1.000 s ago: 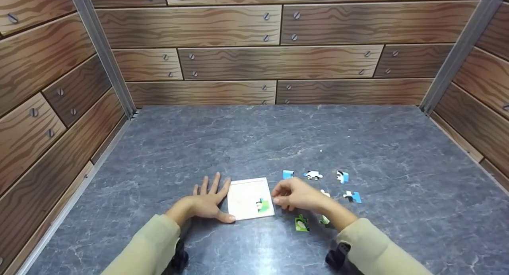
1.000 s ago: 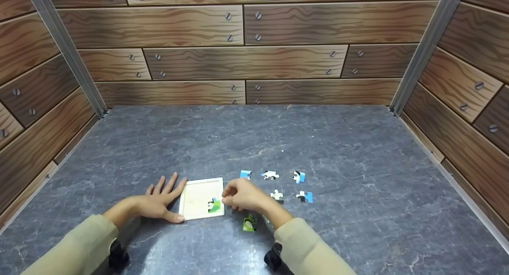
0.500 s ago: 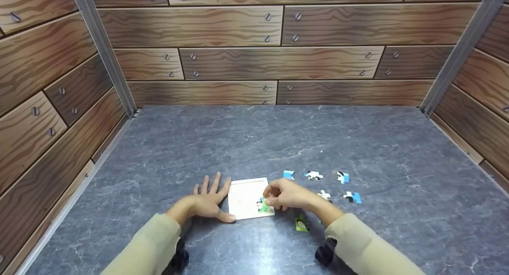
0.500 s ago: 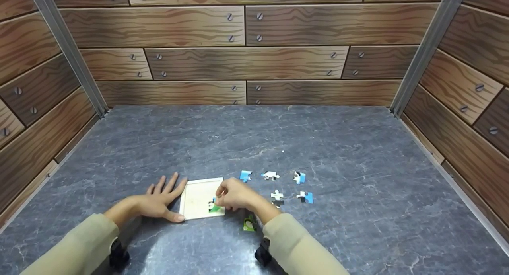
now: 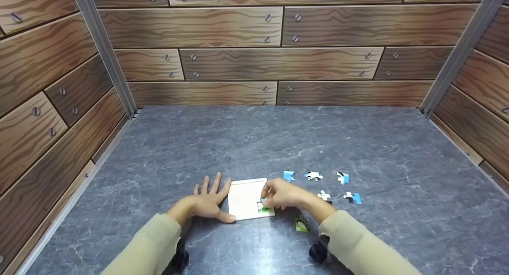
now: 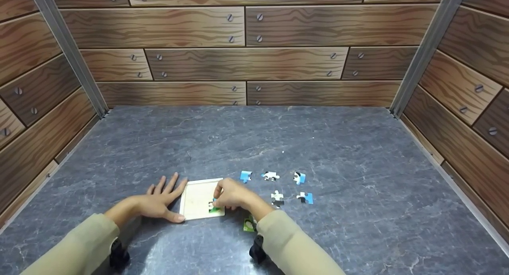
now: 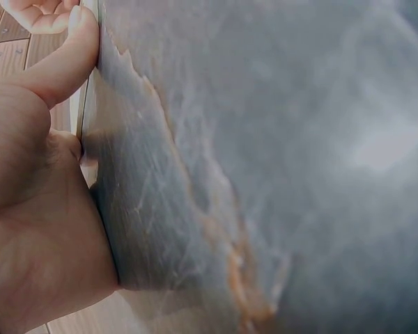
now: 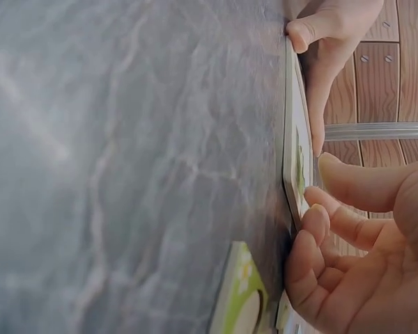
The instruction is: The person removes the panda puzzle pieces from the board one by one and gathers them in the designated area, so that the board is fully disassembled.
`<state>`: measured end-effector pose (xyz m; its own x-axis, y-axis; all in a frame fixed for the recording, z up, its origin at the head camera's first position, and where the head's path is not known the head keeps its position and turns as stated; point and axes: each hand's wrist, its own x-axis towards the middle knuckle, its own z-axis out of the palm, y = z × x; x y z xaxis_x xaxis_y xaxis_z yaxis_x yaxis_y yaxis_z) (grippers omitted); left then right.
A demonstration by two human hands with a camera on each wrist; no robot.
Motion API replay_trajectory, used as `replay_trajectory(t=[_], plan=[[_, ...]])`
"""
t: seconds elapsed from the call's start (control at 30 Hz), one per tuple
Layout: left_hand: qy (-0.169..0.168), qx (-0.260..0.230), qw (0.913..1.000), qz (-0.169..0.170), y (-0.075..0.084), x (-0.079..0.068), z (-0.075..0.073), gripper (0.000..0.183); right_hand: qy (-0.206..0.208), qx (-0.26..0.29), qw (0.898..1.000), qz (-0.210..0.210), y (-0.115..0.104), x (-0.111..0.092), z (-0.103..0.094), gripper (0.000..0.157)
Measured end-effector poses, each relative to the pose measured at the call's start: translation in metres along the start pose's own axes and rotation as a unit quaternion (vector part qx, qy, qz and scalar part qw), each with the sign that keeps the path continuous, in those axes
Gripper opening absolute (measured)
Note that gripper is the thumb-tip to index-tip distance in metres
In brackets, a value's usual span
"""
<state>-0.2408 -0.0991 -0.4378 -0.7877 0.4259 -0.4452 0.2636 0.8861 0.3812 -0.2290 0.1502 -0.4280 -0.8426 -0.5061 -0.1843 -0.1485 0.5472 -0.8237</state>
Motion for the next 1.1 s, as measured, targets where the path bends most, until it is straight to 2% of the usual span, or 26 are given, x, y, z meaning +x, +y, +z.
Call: replay_trajectory(t=[0.3,0.63,0.87,1.1], plan=[[-0.004,0.002,1.0,0.002,0.002,-0.001,-0.002,0.115,0.023,0.013,1.0,-0.013,-0.001,-0.003,0.001,0.012],[0.001,0.002,1.0,0.003,0.001,-0.002,0.0,0.115,0.022,0.027,0.998,-0.043,0.0,-0.004,0.002,0.011],[0.009,-0.001,1.0,0.001,0.001,0.0,0.002,0.113,0.02,0.024,0.999,-0.036,-0.001,-0.005,0.002,0.008],[0.001,-0.003,1.0,0.0,0.0,-0.003,0.0,0.115,0.024,0.039,0.998,-0.036,0.001,-0.012,-0.002,0.007]])
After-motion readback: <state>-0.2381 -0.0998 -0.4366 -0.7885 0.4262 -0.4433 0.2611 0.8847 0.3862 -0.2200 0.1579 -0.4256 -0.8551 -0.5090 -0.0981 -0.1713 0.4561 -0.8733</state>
